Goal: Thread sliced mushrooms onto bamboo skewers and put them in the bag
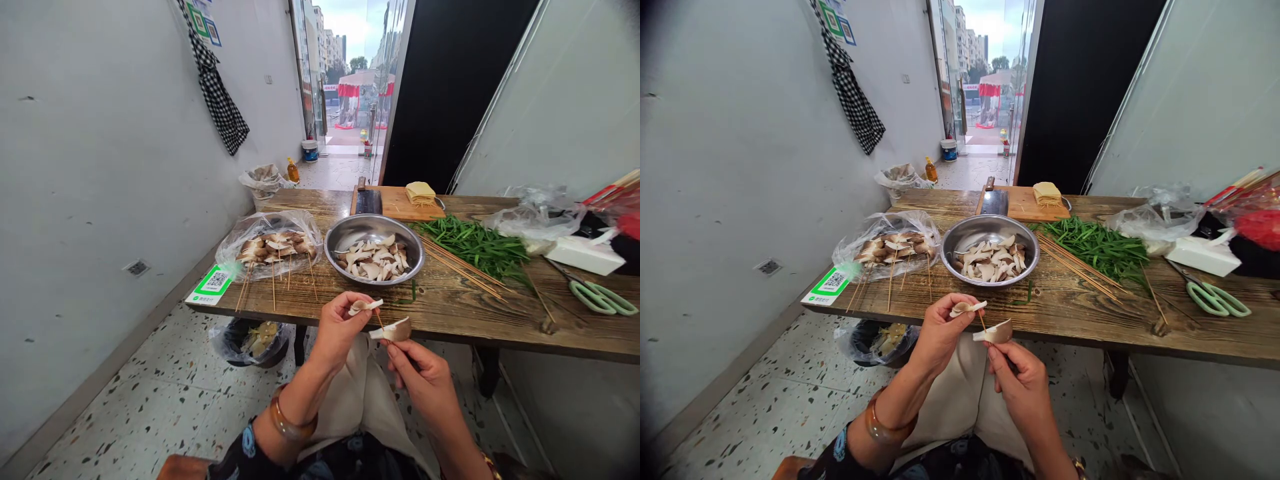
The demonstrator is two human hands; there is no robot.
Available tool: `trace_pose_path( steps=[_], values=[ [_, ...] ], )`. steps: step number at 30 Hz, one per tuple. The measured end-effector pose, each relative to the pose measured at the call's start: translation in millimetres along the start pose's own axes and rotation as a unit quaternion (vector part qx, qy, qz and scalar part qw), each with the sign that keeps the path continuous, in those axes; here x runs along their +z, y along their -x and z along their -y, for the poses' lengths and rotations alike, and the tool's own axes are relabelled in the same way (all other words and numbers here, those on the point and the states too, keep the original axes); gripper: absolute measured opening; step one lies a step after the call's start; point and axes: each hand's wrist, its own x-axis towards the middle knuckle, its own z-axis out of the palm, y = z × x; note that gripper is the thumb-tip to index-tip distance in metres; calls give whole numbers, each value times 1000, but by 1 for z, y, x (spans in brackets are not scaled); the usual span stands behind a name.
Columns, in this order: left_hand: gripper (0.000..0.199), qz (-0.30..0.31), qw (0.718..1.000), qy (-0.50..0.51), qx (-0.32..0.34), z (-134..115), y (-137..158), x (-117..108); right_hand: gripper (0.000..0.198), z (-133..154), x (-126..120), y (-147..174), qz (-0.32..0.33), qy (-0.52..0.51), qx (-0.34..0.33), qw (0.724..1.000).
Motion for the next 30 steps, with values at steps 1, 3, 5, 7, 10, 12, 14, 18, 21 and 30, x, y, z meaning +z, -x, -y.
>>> trace_pose_path(
  steps=[1,3,5,7,10,12,14,18,21,30],
  values=[
    [11,7,1000,0,-7,0,1,1,27,1,1,0,-4,-6,5,1000],
    [12,26,999,-4,-25,1,2,2,29,1,2,-2,-14,-19,16,1000],
    [13,48,998,-2,-43,2,5,2,30,2,3,-3,-23,-32,31,999],
    [17,68,996,10,-61,1,8,2,30,1,3,-3,-31,-40,45,998],
    [33,92,991,55,-85,-2,10,0,30,-1,3,-3,-38,-35,48,998],
    [40,88,988,87,-97,-3,9,-2,31,-3,2,-3,-43,-19,39,998],
    [37,69,988,87,-108,-2,8,-2,30,-4,3,-2,-43,-2,25,999],
    [24,27,994,-2,-109,3,7,0,28,-5,5,-1,-36,23,-9,999],
    [20,20,995,-25,-97,6,7,3,27,-6,5,0,-33,34,-21,999],
    [21,-4,994,-3,-110,10,7,8,26,-14,2,7,-53,49,-51,996]
  ],
)
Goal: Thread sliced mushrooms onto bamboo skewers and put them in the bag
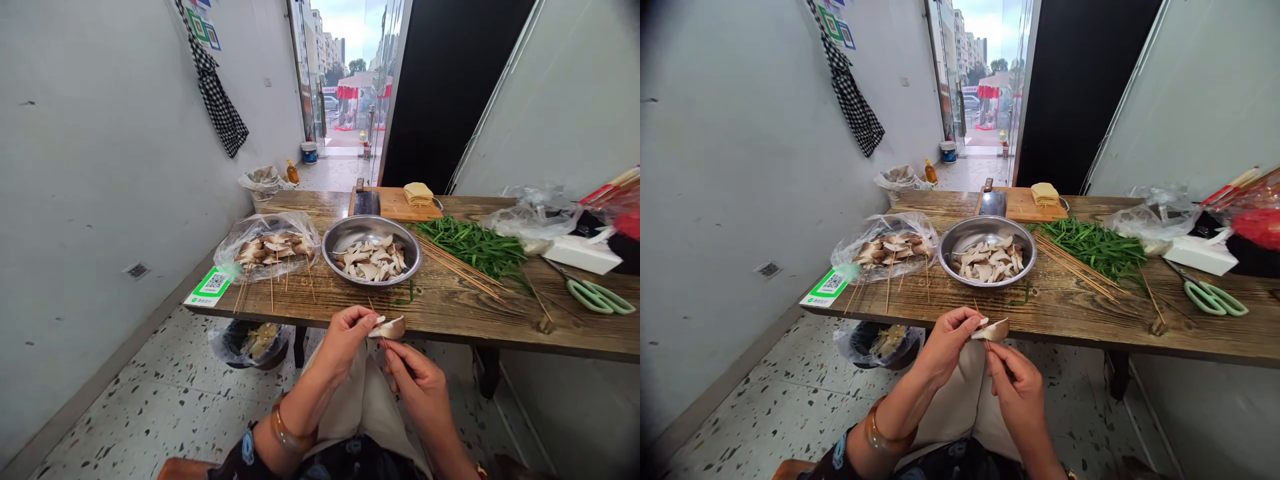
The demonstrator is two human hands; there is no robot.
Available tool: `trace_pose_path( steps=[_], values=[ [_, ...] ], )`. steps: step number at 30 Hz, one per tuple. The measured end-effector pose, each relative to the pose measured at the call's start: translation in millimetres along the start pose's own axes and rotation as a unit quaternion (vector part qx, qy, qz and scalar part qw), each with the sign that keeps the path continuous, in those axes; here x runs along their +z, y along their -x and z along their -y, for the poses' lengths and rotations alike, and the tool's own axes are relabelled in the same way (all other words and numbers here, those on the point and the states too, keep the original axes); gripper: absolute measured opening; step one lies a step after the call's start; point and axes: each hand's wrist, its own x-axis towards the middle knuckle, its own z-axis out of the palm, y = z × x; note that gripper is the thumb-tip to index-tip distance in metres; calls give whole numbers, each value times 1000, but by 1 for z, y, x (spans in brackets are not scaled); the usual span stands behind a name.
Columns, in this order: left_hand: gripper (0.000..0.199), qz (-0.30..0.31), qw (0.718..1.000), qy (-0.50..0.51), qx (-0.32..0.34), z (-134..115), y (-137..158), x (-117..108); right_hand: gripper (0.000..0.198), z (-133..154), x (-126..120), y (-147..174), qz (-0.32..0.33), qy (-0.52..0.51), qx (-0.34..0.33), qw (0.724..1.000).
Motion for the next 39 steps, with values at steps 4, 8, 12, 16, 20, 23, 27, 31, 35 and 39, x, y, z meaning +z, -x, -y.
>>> trace_pose_path(
  steps=[4,8,12,16,20,23,27,31,35,39],
  values=[
    [23,21,1000,-15,1,3,2,5,25,2,0,-2,-12,0,-5,1000],
    [22,39,997,-64,4,-1,2,6,25,3,-3,-5,-12,-16,16,1000],
    [28,32,989,-128,70,-27,-8,0,27,2,-12,-7,-29,-29,27,999],
    [18,1,932,-280,228,-66,-34,-6,28,0,-23,-10,-66,-47,44,996],
    [18,58,838,-456,295,-87,-76,-9,28,-3,-29,-13,-69,-54,48,995],
    [26,148,793,-525,270,-86,-107,-9,28,-4,-32,-13,-59,-46,41,996],
    [39,256,745,-571,230,-80,-135,-7,28,-5,-35,-13,-57,-41,40,997],
    [45,321,724,-571,217,-81,-148,-7,27,-4,-37,-15,-56,-38,34,997],
    [47,357,689,-585,235,-82,-152,-9,28,-5,-38,-17,-59,-42,32,997],
    [39,356,623,-657,232,-83,-152,-9,30,-7,-39,-18,-59,-48,40,996]
  ],
)
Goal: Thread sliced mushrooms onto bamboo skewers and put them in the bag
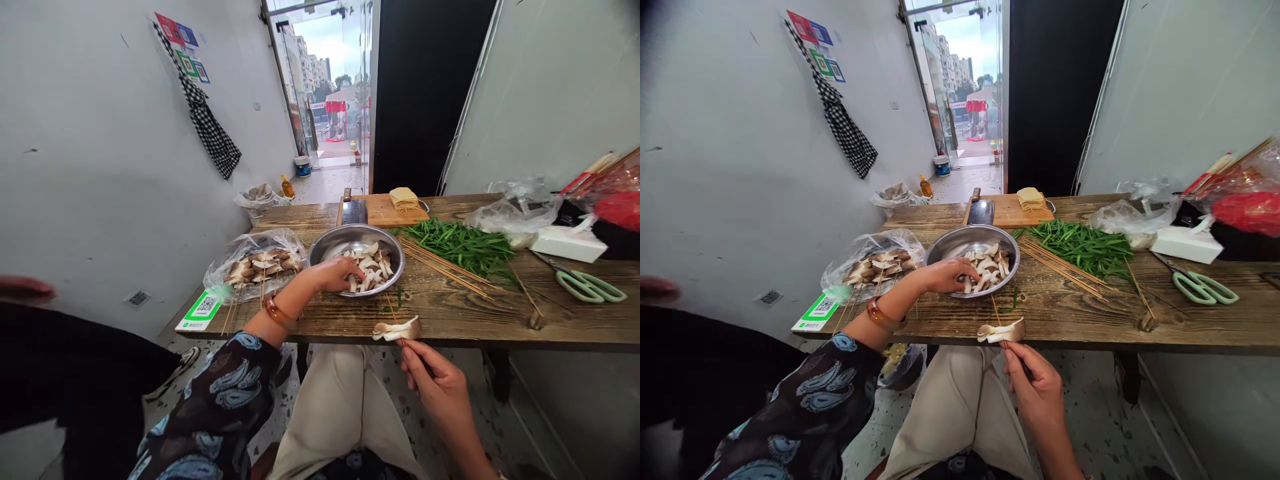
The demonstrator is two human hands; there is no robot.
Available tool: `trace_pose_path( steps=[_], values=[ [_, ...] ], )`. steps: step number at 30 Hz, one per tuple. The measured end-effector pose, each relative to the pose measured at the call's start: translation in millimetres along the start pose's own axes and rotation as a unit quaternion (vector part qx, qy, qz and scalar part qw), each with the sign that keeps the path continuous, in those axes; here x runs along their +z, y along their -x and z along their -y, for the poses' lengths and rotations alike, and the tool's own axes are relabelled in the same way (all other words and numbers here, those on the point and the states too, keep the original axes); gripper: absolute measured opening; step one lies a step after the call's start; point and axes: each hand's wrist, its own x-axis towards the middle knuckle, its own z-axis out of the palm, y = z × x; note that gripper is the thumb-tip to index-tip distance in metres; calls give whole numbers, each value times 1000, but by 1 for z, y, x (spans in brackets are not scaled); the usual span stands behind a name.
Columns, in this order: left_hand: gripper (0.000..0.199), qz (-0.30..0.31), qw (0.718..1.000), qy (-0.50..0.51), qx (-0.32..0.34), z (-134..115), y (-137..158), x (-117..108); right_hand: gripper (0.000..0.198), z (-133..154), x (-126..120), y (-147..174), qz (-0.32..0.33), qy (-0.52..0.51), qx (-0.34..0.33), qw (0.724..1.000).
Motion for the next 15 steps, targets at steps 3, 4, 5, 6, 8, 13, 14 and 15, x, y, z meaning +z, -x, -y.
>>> trace_pose_path(
  steps=[3,4,5,6,8,13,14,15],
  values=[
    [23,5,999,-29,-31,0,1,-2,30,-2,-2,0,1,-1,4,1000],
    [19,-9,999,-21,-42,0,1,-3,30,-2,-3,0,0,-3,7,1000],
    [16,-33,998,-5,-56,0,2,-4,30,-3,-4,0,-2,-5,12,1000],
    [14,-65,995,18,-73,-1,3,-5,31,-4,-4,0,-3,-7,17,1000],
    [9,-139,981,79,-108,-2,6,-7,32,-5,-5,1,-3,-11,27,1000],
    [13,-253,922,257,-144,-20,18,-7,32,-4,-2,3,1,-19,32,999],
    [16,-262,909,290,-143,-26,20,-7,32,-3,-1,3,0,-19,31,999],
    [19,-269,897,321,-142,-31,23,-7,33,-3,0,3,-3,-18,29,999]
  ],
)
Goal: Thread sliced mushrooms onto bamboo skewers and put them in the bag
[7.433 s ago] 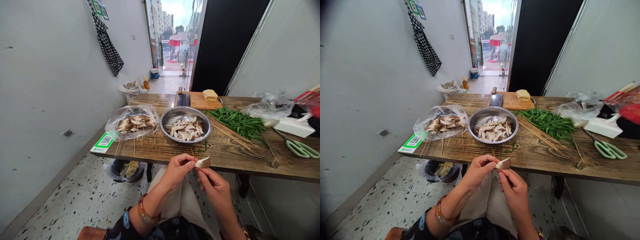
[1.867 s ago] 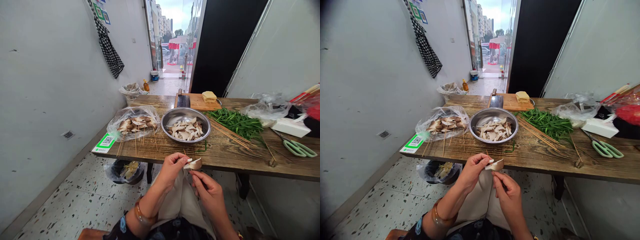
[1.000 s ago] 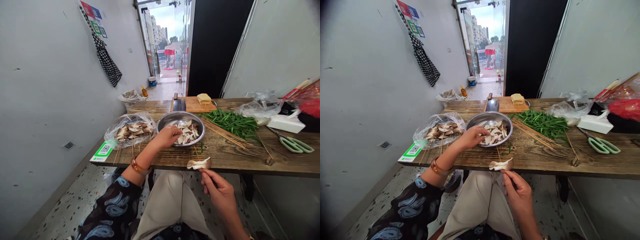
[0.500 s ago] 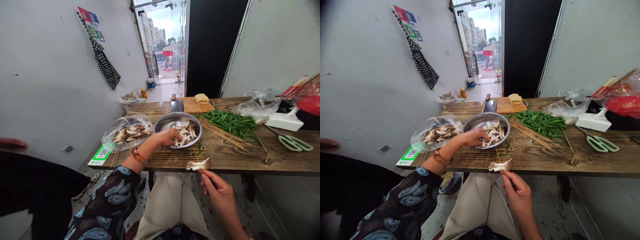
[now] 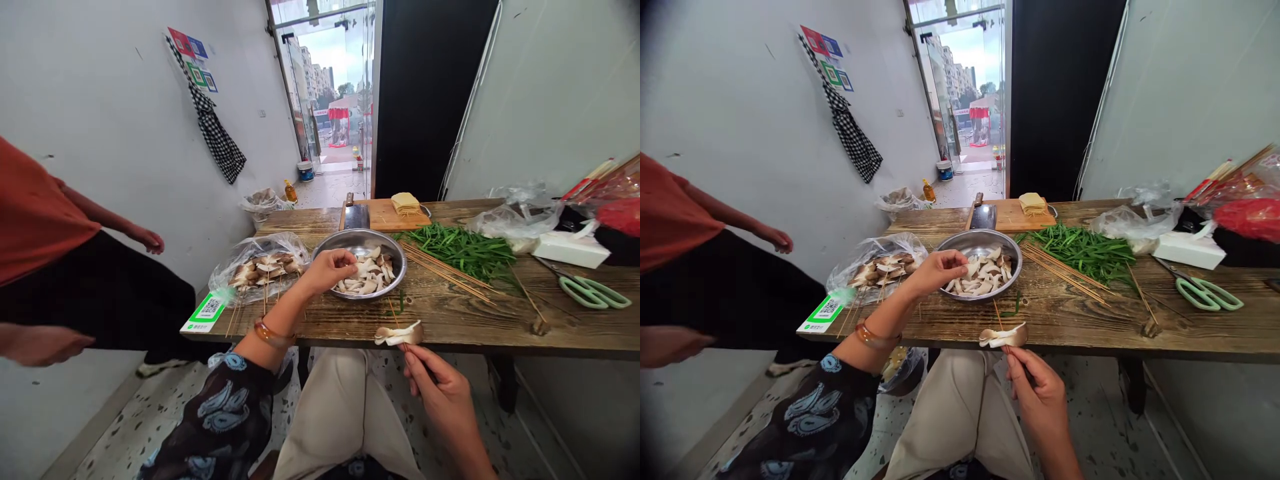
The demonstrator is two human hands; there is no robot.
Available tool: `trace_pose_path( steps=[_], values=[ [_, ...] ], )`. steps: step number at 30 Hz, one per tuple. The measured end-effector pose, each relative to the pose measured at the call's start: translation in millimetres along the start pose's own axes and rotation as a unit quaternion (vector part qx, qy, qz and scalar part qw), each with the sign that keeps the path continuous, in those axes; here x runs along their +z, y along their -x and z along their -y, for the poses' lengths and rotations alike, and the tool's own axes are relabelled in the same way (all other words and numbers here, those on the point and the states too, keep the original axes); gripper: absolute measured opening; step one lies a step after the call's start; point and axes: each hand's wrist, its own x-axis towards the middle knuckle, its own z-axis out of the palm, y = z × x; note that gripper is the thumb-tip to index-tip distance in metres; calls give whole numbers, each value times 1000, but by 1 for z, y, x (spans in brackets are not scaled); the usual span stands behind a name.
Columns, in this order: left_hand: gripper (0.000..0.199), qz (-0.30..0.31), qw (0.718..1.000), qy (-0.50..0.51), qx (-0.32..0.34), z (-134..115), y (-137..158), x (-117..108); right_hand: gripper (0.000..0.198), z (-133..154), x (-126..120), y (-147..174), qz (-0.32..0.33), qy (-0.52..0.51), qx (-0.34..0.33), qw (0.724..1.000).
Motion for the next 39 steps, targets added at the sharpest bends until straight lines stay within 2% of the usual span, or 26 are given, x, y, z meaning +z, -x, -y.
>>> trace_pose_path(
  steps=[5,8,14,19,24,28,30,35,39],
  values=[
    [32,-4,989,137,-52,-14,21,6,35,3,3,2,6,10,-12,1000],
    [33,-13,977,203,-62,-15,31,10,33,9,6,3,16,10,-29,999],
    [18,0,967,251,-52,-20,48,22,25,25,15,7,29,27,-91,995],
    [16,16,959,279,-46,-18,59,29,23,24,22,9,56,56,-125,989],
    [22,37,921,382,-68,-16,71,32,23,19,27,7,63,65,-125,988],
    [29,46,889,453,-45,-18,79,31,22,17,28,6,48,80,-135,986],
    [33,45,892,449,-33,-19,82,31,23,16,27,5,47,89,-135,986],
    [37,21,918,394,-45,-16,89,35,24,14,27,6,61,109,-135,983],
    [38,-44,920,385,-52,-9,90,40,24,15,27,9,63,120,-146,980]
  ],
)
